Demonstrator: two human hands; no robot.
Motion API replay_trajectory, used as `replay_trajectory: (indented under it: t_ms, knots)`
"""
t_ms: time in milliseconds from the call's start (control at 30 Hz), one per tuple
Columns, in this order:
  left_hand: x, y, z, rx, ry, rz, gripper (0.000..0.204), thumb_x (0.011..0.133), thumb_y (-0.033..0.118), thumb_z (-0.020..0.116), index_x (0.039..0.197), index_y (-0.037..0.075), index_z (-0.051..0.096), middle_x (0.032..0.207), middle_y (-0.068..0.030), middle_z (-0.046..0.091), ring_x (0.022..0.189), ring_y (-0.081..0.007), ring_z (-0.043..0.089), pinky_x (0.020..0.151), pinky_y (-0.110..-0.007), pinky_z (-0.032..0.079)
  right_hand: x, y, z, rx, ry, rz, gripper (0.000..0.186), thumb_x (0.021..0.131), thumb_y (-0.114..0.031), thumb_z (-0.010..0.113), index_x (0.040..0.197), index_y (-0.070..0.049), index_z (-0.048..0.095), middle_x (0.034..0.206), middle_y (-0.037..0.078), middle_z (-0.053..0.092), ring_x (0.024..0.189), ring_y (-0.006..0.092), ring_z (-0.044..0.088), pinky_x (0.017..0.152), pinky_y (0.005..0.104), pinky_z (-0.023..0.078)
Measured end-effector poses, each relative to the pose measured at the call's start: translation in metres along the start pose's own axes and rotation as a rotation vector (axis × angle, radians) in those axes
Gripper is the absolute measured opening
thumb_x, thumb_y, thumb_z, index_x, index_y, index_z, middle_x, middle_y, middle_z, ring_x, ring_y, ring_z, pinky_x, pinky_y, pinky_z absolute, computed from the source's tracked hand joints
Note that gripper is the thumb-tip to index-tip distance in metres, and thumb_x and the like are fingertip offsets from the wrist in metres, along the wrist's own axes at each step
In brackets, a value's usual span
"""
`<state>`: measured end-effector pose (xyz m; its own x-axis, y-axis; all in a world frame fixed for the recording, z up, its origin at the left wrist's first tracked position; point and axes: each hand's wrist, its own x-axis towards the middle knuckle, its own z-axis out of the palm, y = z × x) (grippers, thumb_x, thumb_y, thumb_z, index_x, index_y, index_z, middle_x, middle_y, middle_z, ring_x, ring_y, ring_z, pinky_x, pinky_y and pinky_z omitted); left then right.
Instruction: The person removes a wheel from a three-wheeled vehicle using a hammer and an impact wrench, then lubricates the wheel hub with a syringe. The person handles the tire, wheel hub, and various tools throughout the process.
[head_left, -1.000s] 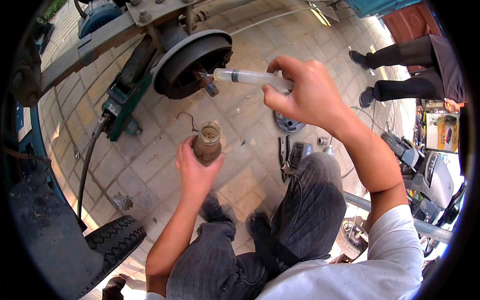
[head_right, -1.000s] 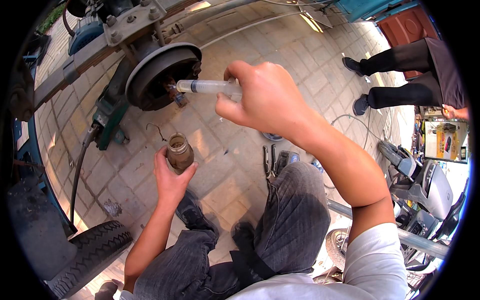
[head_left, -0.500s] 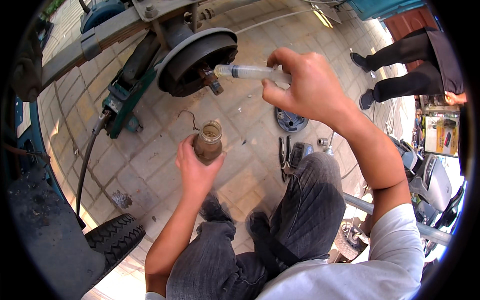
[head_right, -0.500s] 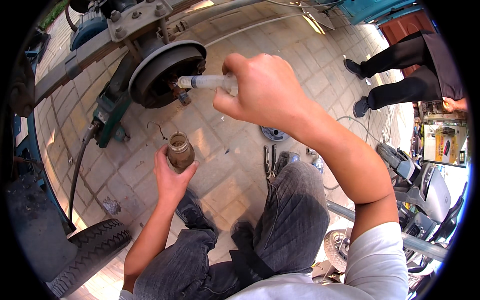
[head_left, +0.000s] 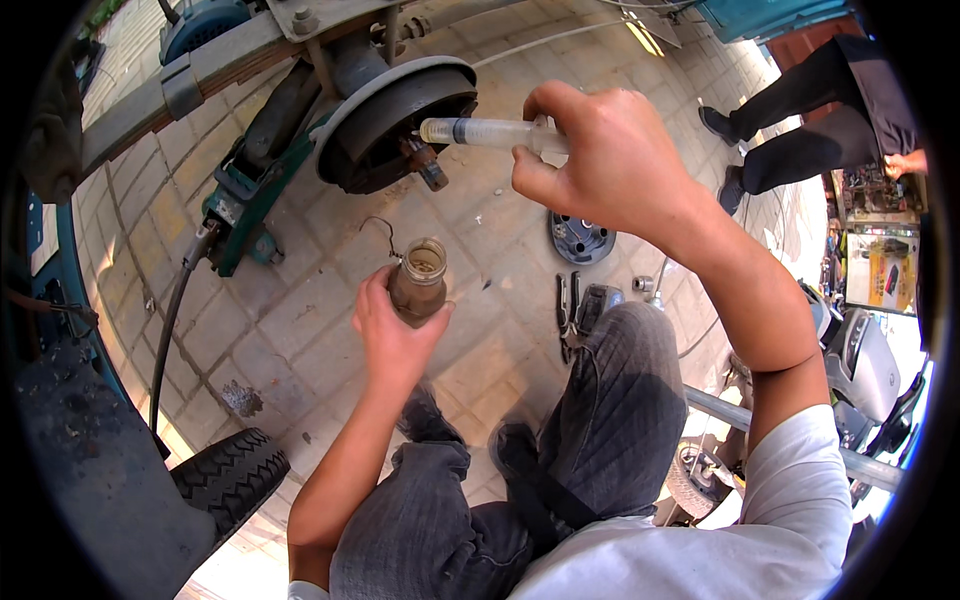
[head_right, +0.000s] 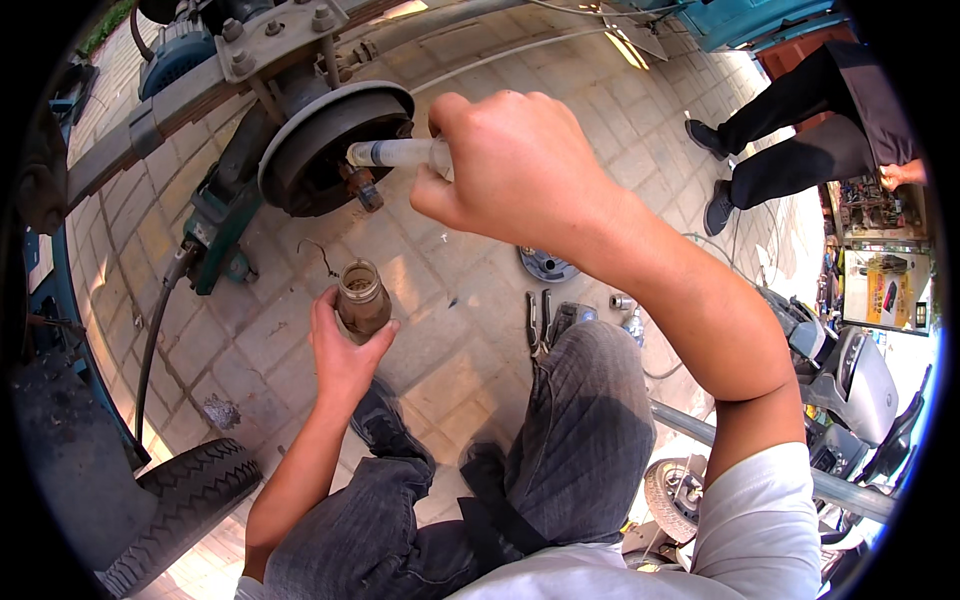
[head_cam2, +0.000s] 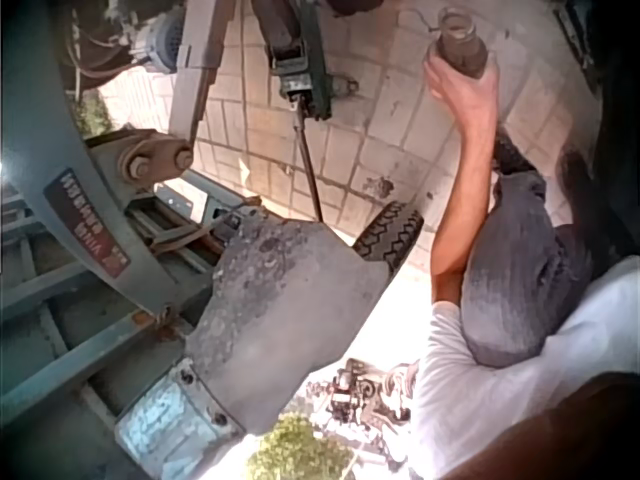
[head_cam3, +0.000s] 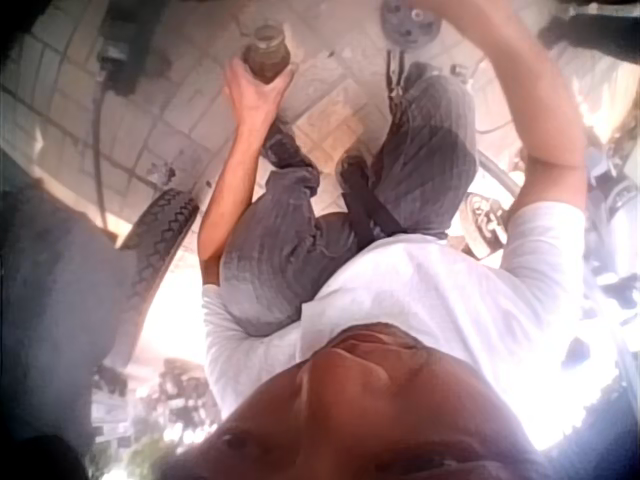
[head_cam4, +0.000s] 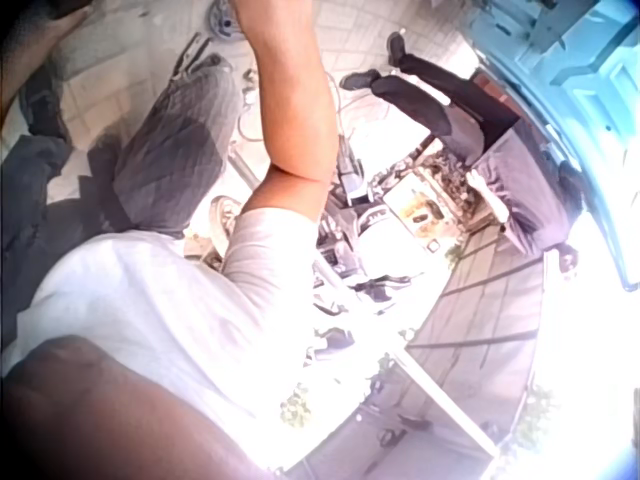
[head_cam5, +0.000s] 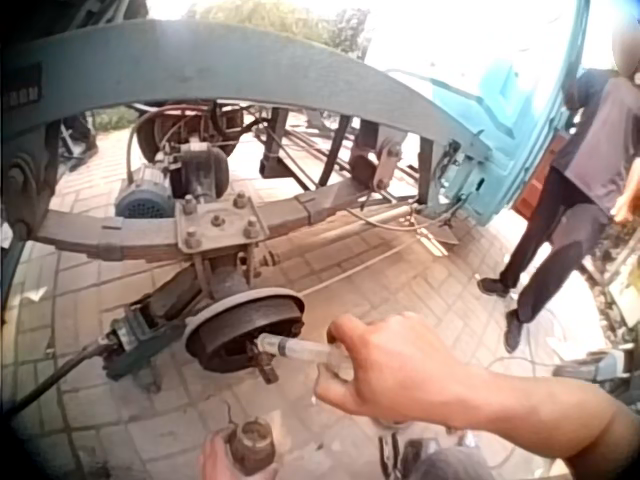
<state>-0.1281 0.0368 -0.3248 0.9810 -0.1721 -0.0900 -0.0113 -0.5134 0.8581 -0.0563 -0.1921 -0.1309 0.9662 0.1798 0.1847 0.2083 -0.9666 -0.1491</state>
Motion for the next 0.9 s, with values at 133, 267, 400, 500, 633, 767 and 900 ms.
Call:
replay_trajectory:
  t_ms: [133,267,400,500,633,767,900]
  knots:
    - [0.002,0.0,-0.001,-0.006,0.003,-0.004,0.081,0.062,0.026,0.088,0.128,0.004,0.048,0.125,-0.0152,0.054,0.121,-0.0346,0.051,0.103,-0.048,0.034,0.001,-0.002,-0.005,-0.011,-0.045,0.003,0.033,0.07,-0.027,0.068,0.084,0.002,0.065,0.061,0.019,0.063,0.062,0.0403,0.065,0.061,0.0476,0.053]
    - [0.003,-0.001,-0.001,-0.009,-0.001,-0.007,0.081,0.062,0.026,0.088,0.128,0.004,0.048,0.126,-0.0154,0.054,0.121,-0.0345,0.051,0.103,-0.048,0.034,-0.002,-0.002,-0.01,-0.008,-0.08,0.008,0.034,0.07,-0.028,0.068,0.086,0.002,0.066,0.064,0.019,0.065,0.064,0.0394,0.066,0.062,0.0474,0.053]
    - [0.004,-0.002,-0.002,0.0,-0.008,0.005,0.081,0.063,0.027,0.088,0.129,0.004,0.047,0.126,-0.0156,0.053,0.121,-0.0342,0.05,0.103,-0.048,0.033,-0.002,-0.005,-0.017,-0.016,-0.112,0.0,0.034,0.069,-0.027,0.068,0.086,0.002,0.066,0.063,0.019,0.064,0.063,0.0398,0.065,0.061,0.0468,0.054]
    - [0.004,-0.002,-0.001,0.009,-0.006,0.018,0.082,0.063,0.028,0.088,0.129,0.003,0.047,0.126,-0.0158,0.053,0.121,-0.034,0.05,0.103,-0.048,0.033,-0.002,-0.004,-0.018,-0.026,-0.099,-0.014,0.034,0.069,-0.027,0.068,0.086,0.002,0.067,0.061,0.019,0.063,0.062,0.04,0.065,0.061,0.0465,0.054]
    - [0.004,-0.002,-0.001,-0.001,-0.012,0.02,0.082,0.063,0.027,0.088,0.129,0.004,0.047,0.126,-0.0156,0.053,0.12,-0.0341,0.05,0.102,-0.048,0.033,-0.003,-0.003,-0.018,-0.03,-0.085,-0.031,0.034,0.068,-0.026,0.068,0.086,0.003,0.067,0.059,0.02,0.062,0.06,0.0402,0.064,0.059,0.0463,0.054]
    - [0.004,0.001,-0.001,0.012,-0.006,0.035,0.079,0.064,0.025,0.088,0.127,0.001,0.048,0.124,-0.0167,0.054,0.118,-0.0349,0.053,0.101,-0.046,0.037,-0.003,-0.004,-0.021,-0.045,-0.099,-0.035,0.033,0.068,-0.026,0.068,0.085,0.003,0.067,0.059,0.02,0.061,0.059,0.0403,0.064,0.059,0.0462,0.054]
    - [0.005,0.005,-0.003,0.052,0.005,0.066,0.075,0.065,0.022,0.087,0.125,-0.003,0.048,0.121,-0.0193,0.055,0.113,-0.0364,0.056,0.098,-0.044,0.045,0.0,-0.003,-0.021,-0.045,-0.096,-0.034,0.034,0.068,-0.026,0.068,0.085,0.003,0.067,0.06,0.02,0.062,0.059,0.0403,0.064,0.059,0.0461,0.053]
